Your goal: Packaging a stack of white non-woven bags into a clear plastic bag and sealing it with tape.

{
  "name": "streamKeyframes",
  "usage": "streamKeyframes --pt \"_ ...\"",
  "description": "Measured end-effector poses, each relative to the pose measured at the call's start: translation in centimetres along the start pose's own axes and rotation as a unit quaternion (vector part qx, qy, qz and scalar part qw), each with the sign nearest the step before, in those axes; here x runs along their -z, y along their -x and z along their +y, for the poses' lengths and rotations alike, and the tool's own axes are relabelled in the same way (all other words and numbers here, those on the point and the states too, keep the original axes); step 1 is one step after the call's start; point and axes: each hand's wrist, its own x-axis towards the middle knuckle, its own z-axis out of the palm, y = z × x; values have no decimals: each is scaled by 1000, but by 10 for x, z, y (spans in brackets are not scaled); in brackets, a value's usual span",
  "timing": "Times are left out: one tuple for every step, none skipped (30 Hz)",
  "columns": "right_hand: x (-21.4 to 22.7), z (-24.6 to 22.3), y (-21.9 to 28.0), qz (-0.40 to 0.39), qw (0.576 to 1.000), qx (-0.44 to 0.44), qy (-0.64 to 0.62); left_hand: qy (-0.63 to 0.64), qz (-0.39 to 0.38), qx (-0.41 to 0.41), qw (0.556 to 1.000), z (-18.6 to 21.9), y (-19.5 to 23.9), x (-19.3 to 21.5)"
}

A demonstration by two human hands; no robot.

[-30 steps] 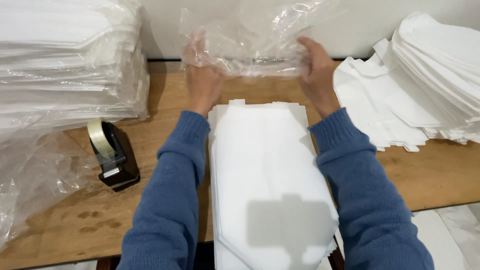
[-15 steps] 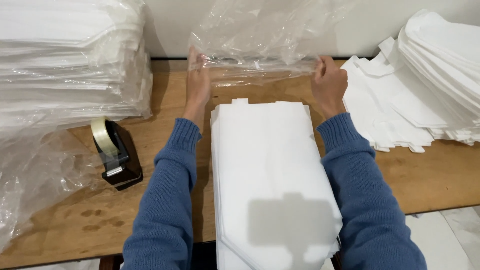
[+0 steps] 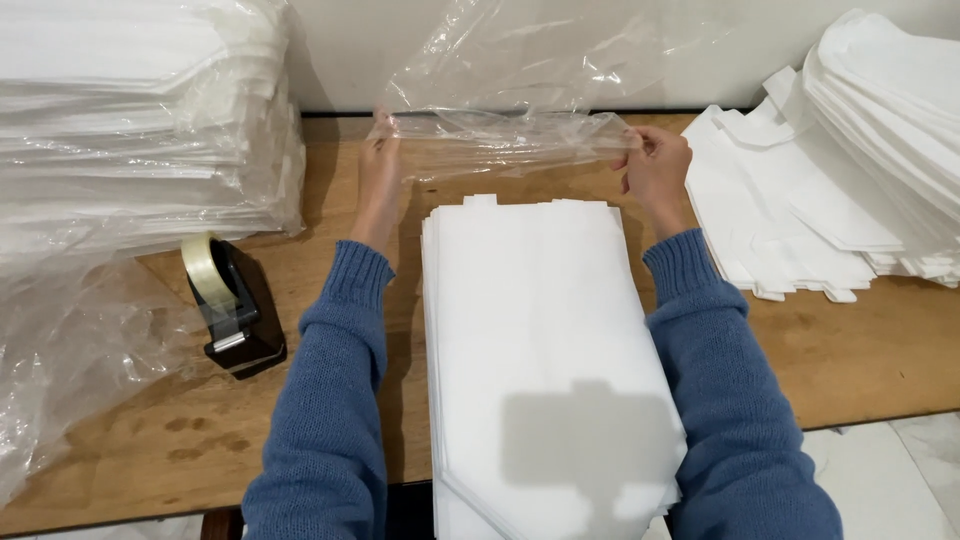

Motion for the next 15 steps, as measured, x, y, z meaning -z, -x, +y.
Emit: streamKeyframes --pt "-2 2 -2 -1 1000 0 0 0 1 0 1000 6 5 -4" --pt "-4 4 -3 14 998 -48 -26 4 8 28 1000 12 10 -8" --pt "-6 7 -4 27 994 -96 -52 8 16 55 998 17 16 -12" --pt "-4 11 -7 26 994 -96 -52 8 17 56 998 20 20 -16" --pt "-4 14 -10 24 973 -184 -137 -39 -26 -33 998 24 24 -20" --pt "-3 17 -14 21 938 -269 -219 -85 -69 -121 987 29 27 -24" --pt "2 -1 -5 21 938 -267 -219 -84 -68 -122 987 10 22 -24" --pt "6 -18 3 1 915 -298 -274 -161 -87 -146 972 -9 17 -25" --pt "11 -36 10 -17 887 -325 -327 -236 -106 -171 951 -28 10 -27" --pt "13 -37 11 -15 889 -322 -326 -233 -106 -174 951 -6 22 -30" --pt "15 -36 16 -42 893 -307 -326 -317 -132 -219 913 15 36 -31" --pt "17 -36 20 -68 897 -291 -326 -397 -157 -261 866 35 50 -32" --pt "17 -35 20 -66 897 -293 -326 -397 -159 -261 866 21 50 -34" --pt "17 -34 20 -75 906 -281 -307 -458 -136 -286 831 7 49 -36" --pt "17 -33 21 -84 915 -270 -289 -517 -111 -308 791 -7 49 -37"
